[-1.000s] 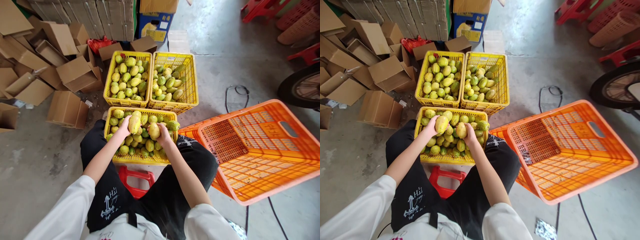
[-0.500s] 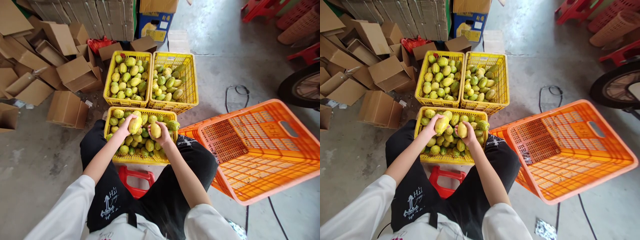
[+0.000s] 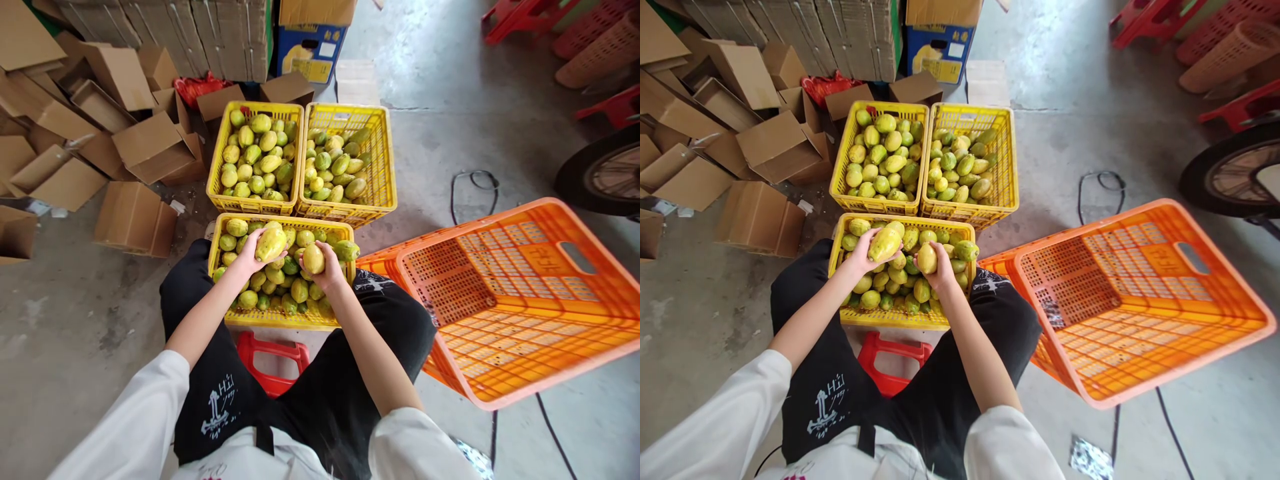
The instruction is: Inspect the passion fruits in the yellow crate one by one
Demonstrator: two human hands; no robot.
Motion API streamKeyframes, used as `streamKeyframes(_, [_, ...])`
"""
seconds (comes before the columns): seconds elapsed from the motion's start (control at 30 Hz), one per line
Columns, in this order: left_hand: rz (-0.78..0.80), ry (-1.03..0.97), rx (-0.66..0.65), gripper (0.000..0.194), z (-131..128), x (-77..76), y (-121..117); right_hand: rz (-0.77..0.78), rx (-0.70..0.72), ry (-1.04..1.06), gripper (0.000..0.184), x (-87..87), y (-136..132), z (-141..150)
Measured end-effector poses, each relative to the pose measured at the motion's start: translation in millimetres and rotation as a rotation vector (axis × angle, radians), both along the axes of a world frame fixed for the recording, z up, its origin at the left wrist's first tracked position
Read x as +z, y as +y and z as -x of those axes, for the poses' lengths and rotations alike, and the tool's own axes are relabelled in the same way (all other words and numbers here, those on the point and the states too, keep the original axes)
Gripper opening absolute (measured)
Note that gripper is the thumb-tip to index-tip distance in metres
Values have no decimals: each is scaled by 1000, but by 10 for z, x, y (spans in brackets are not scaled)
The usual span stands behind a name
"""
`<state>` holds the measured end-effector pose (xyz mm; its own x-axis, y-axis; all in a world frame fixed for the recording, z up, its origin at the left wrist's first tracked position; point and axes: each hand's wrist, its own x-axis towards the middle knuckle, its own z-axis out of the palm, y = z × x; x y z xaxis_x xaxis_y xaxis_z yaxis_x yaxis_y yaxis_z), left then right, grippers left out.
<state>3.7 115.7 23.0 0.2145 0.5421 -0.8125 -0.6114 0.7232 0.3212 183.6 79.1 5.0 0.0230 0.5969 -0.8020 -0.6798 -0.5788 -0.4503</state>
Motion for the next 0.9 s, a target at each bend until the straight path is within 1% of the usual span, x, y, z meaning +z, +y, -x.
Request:
streamKeyframes(0.1, [-16, 23, -33, 32, 1, -12, -1, -4, 3, -18, 16, 24, -3, 0])
streamKeyframes(0.23, [-26, 74, -68, 30, -6, -39, -1, -17, 46, -24, 19, 57, -8, 30])
streamKeyframes(0.33, [-65, 85, -77, 26, -22, -36, -9, -28, 57, -12, 15, 56, -16, 57])
streamKeyframes(0.47, [-88, 84, -32, 16, -27, -28, -18, -77, 64, -14, 9, 19, -33, 54])
streamKeyframes(0.6, [-61, 70, 7, 14, -5, -48, -6, -88, 55, 61, 8, -48, -25, 1])
streamKeyframes(0.73, [-29, 0, -8, 28, 7, -48, 18, -88, 26, 131, 16, -117, 8, -50])
streamKeyframes(0.9, [-9, -23, -27, 43, 17, -33, 20, -118, 16, 143, 16, -132, 31, -44])
